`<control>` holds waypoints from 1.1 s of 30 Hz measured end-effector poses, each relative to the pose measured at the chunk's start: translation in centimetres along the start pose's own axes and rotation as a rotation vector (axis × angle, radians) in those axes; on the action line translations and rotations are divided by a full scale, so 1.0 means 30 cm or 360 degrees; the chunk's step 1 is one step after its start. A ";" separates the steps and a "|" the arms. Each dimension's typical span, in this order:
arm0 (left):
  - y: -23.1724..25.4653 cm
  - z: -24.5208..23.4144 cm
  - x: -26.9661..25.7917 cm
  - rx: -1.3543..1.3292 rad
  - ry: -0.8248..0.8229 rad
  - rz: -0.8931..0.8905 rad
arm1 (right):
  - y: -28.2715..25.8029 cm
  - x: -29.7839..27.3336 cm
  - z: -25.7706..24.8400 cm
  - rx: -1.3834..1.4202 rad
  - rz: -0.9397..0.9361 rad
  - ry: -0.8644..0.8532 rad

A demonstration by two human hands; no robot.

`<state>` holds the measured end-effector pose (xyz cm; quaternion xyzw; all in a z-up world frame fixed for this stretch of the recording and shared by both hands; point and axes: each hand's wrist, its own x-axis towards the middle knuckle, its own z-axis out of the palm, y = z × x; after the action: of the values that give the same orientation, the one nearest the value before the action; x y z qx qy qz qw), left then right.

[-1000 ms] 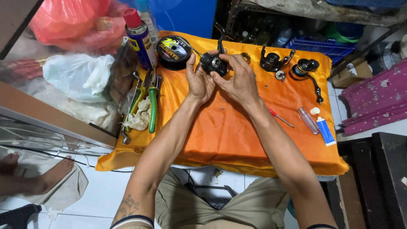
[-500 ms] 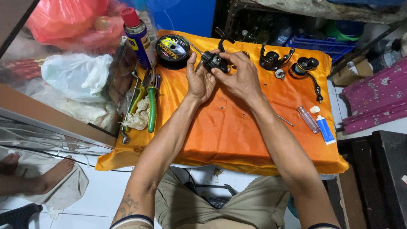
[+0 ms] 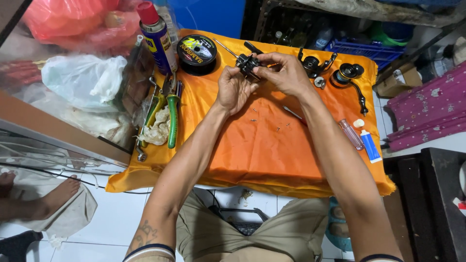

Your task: Disassembling, cleaning, and maintaining a fishing reel using a screwdriver and cleaning tools.

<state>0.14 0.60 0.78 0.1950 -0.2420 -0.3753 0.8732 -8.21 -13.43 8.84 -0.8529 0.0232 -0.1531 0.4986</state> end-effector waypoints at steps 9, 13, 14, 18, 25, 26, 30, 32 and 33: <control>-0.033 -0.050 0.015 0.0060 -0.0040 -0.0003 | 0.029 0.037 -0.014 0.0027 0.0044 -0.0062; -0.038 -0.049 0.010 0.0059 -0.0009 0.0030 | -0.019 0.043 -0.017 -0.0001 0.0004 -0.0088; -0.052 -0.080 0.019 -0.0057 -0.0050 0.0059 | -0.062 0.031 -0.019 -0.0113 0.0200 -0.0113; -0.067 -0.114 0.034 -0.0175 -0.0099 0.0098 | -0.110 0.015 -0.022 -0.0236 0.0211 -0.0158; -0.055 -0.092 0.025 -0.0121 -0.0047 0.0125 | -0.055 -0.014 0.003 -0.0408 -0.0185 -0.0037; -0.056 -0.093 0.027 0.0063 0.0057 0.0140 | -0.038 -0.023 0.008 -0.0529 -0.0282 0.0049; -0.056 -0.090 0.023 0.0355 0.0143 0.0230 | -0.068 -0.070 0.039 -0.0678 -0.0595 0.0230; -0.040 -0.063 0.013 0.0366 0.0041 0.0279 | -0.034 -0.074 0.055 -0.0743 -0.0616 0.0305; -0.032 -0.050 0.008 0.0374 -0.0061 0.0332 | -0.017 -0.077 0.063 -0.0810 -0.0640 0.0377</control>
<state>0.60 0.06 -0.85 0.2625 -0.3196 -0.2552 0.8740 -9.93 -11.13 7.87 -0.9137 -0.0502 -0.3356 0.2237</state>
